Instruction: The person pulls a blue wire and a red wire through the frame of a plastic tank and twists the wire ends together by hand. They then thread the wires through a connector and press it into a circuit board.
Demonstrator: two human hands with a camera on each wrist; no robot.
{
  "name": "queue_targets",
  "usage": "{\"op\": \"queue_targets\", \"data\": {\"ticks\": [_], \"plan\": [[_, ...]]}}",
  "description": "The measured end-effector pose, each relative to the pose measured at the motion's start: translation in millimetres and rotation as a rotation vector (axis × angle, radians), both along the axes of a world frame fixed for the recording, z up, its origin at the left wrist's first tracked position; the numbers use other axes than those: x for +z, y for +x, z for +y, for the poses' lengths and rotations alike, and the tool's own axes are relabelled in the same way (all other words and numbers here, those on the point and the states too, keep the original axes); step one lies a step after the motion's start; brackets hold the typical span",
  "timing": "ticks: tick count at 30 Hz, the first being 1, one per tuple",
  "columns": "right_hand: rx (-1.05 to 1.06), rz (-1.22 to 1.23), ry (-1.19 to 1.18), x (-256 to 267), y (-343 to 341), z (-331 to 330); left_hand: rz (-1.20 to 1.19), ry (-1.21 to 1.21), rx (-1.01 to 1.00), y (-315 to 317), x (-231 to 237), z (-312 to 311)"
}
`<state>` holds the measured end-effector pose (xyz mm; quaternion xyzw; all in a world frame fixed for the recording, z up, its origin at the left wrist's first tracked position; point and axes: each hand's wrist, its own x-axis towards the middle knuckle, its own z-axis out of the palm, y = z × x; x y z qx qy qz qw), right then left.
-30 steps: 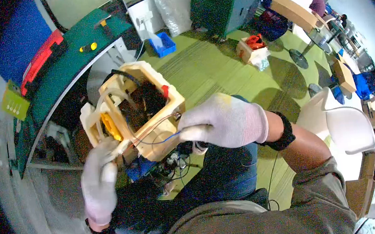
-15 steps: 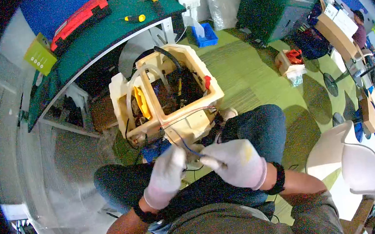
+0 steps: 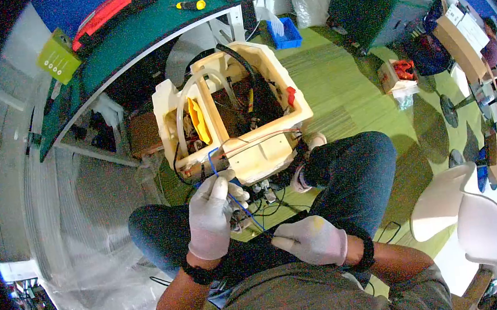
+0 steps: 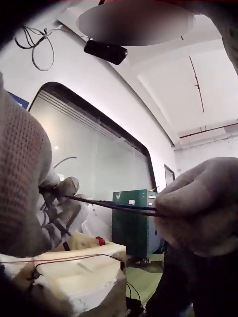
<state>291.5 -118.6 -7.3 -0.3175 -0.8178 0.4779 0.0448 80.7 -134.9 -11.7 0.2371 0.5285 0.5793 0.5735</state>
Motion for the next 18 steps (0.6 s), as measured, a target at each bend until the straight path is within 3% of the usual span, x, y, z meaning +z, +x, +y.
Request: {"op": "queue_targets", "data": {"ticks": [5, 7, 10, 11, 13, 16, 18], "plan": [[0.082, -0.055, -0.075, -6, 0, 0, 0.013, 0.002, 0.067, -7, 4, 1], [0.077, 0.017, -0.049, -10, 0, -1, 0.193, 0.017, 0.017, -9, 9, -2], [-0.130, -0.004, 0.117, 10, -8, 13, 0.363, 0.030, -0.006, -2, 24, -4], [-0.228, 0.200, 0.188, 12, -10, 20, 0.407, 0.032, 0.008, 2, 29, -5], [-0.399, 0.380, 0.026, 20, -17, 29, 0.510, 0.066, 0.013, 10, 29, -7], [-0.537, 0.501, -0.034, 34, -32, 33, 0.622, 0.128, 0.010, 17, 27, -11], [-0.619, 0.434, -0.236, 39, -37, 38, 0.750, 0.216, -0.036, 17, 17, -14]]}}
